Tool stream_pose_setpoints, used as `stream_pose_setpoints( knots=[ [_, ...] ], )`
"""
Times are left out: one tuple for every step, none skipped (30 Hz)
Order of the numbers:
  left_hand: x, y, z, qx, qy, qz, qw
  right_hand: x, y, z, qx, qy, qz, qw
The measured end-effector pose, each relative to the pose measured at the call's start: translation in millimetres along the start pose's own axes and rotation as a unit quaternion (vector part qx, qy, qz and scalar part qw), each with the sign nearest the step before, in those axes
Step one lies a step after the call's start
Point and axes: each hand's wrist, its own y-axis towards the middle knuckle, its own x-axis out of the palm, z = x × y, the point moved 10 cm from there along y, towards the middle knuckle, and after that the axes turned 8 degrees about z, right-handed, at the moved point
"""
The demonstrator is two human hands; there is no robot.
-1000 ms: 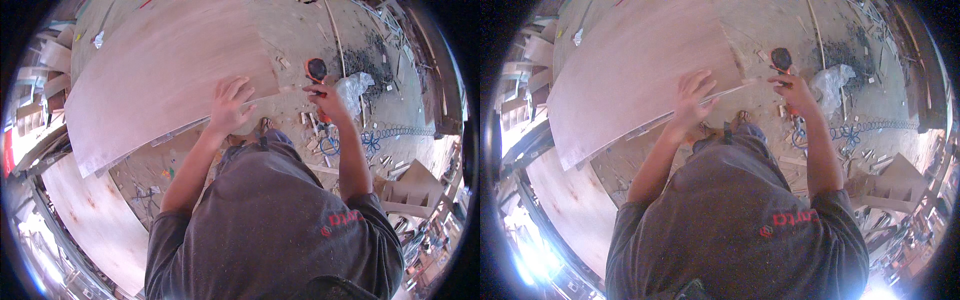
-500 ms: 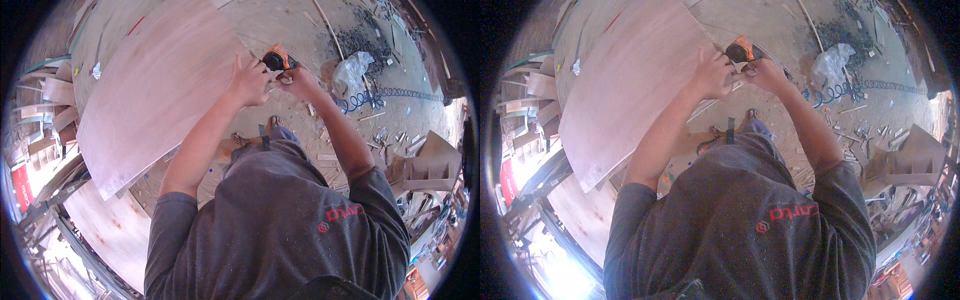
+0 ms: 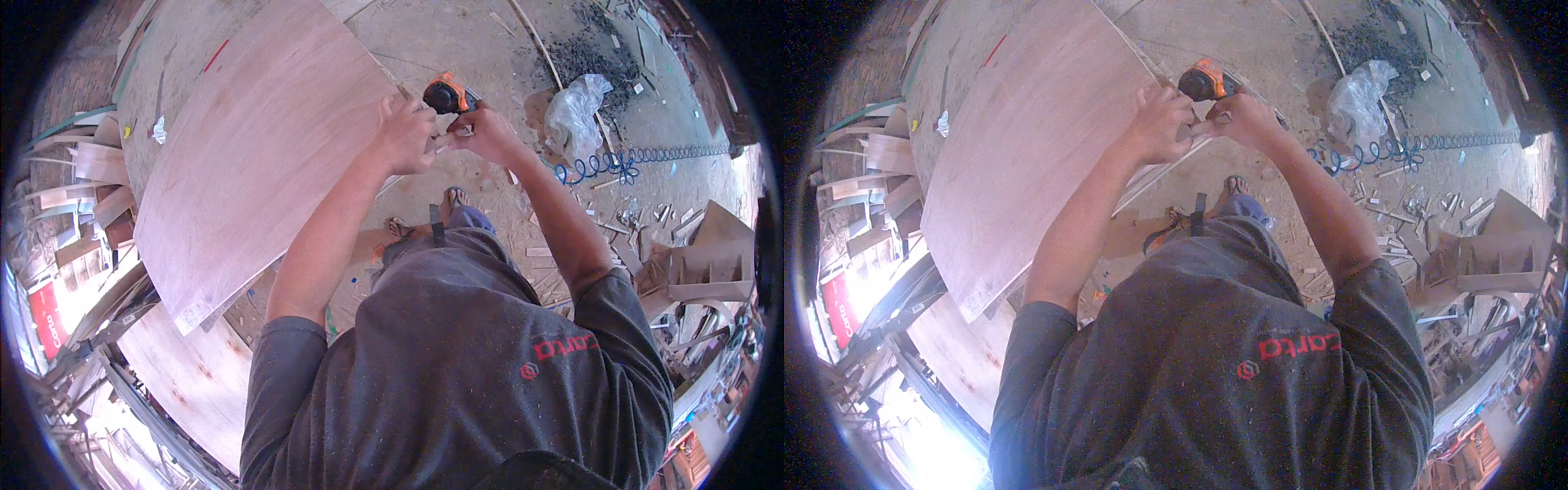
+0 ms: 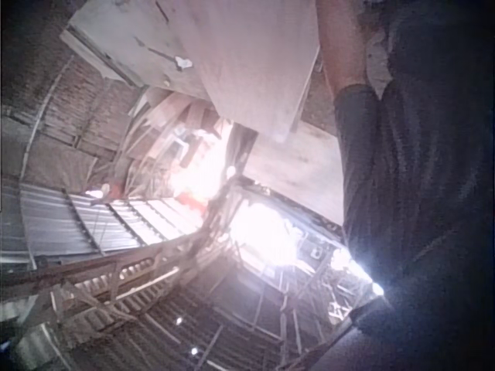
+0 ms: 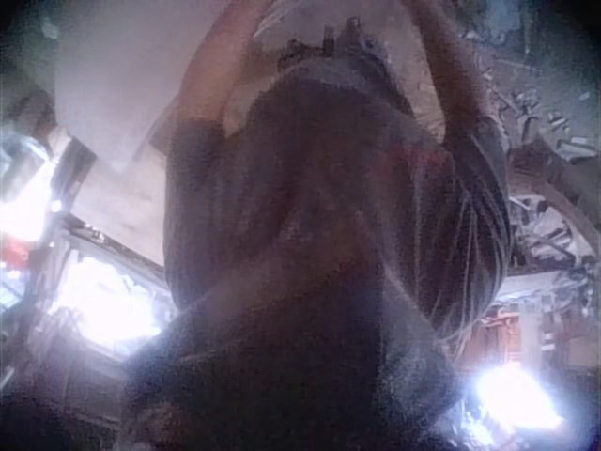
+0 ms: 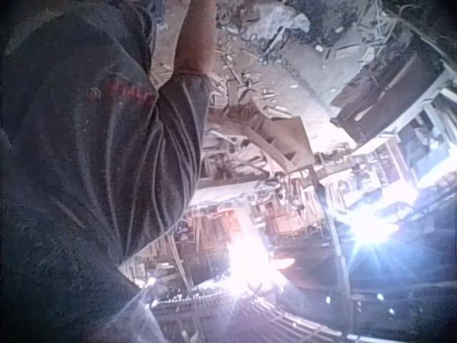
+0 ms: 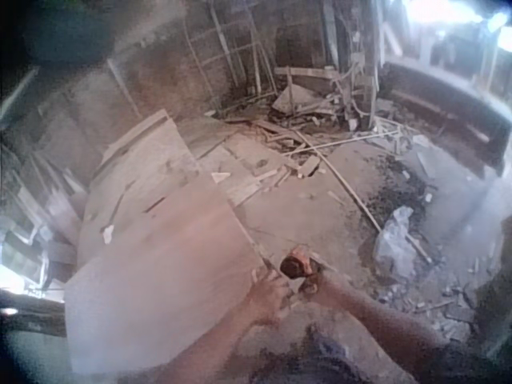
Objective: The person positions a large sheet of plywood on a workbench and uses a pneumatic nail gun to attach a thin wooden strip along its edge. The person repeatedly aligns the strip and drives nails along the length of the panel.
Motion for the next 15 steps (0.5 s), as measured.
stream_pose_setpoints(
  knots=[
    [0, 0, 0, 0.005, -0.002, 0.002, 1.0, 1, 0, 0, 0.001, -0.003, -0.007, 1.0],
    [0, -1, -1, 0.004, -0.007, 0.008, 1.0, 1, 1, -1, -0.004, -0.001, -0.008, 1.0],
    [1, -1, -1, 0.004, -0.012, 0.014, 1.0, 1, 1, -1, -0.009, 0.001, -0.009, 1.0],
    [1, -2, -2, 0.003, -0.017, 0.02, 1.0, 1, 1, -2, -0.014, 0.003, -0.01, 1.0],
    [2, -2, -3, 0.007, -0.022, 0.028, 0.999, 0, 1, -2, -0.013, 0.004, 0.002, 1.0],
    [3, -2, -4, 0.011, -0.027, 0.036, 0.999, -1, 0, -1, -0.011, 0.005, 0.014, 1.0],
    [4, -3, -5, 0.014, -0.032, 0.044, 0.998, -2, -1, -1, -0.01, 0.006, 0.026, 1.0],
    [3, -6, -5, 0.02, -0.032, 0.059, 0.998, -1, -1, -2, 0.0, 0.013, 0.012, 1.0],
    [1, -9, -5, 0.026, -0.033, 0.074, 0.996, -1, -1, -3, 0.011, 0.019, -0.002, 1.0],
    [0, -12, -4, 0.032, -0.033, 0.089, 0.995, 0, -1, -3, 0.021, 0.026, -0.016, 0.999],
    [-6, -16, -4, 0.041, -0.055, 0.135, 0.988, 2, -1, -1, 0.02, 0.031, -0.014, 0.999],
    [-12, -20, -4, 0.051, -0.077, 0.181, 0.979, 4, 0, 3, 0.019, 0.036, -0.013, 0.999],
    [-17, -25, -4, 0.059, -0.099, 0.227, 0.967, 5, 0, 6, 0.018, 0.041, -0.012, 0.999],
    [-22, -30, -5, 0.053, -0.113, 0.249, 0.961, 5, -1, 6, 0.025, 0.04, -0.015, 0.999],
    [-26, -36, -5, 0.046, -0.128, 0.27, 0.953, 4, -1, 5, 0.031, 0.038, -0.019, 0.999]
  ],
)
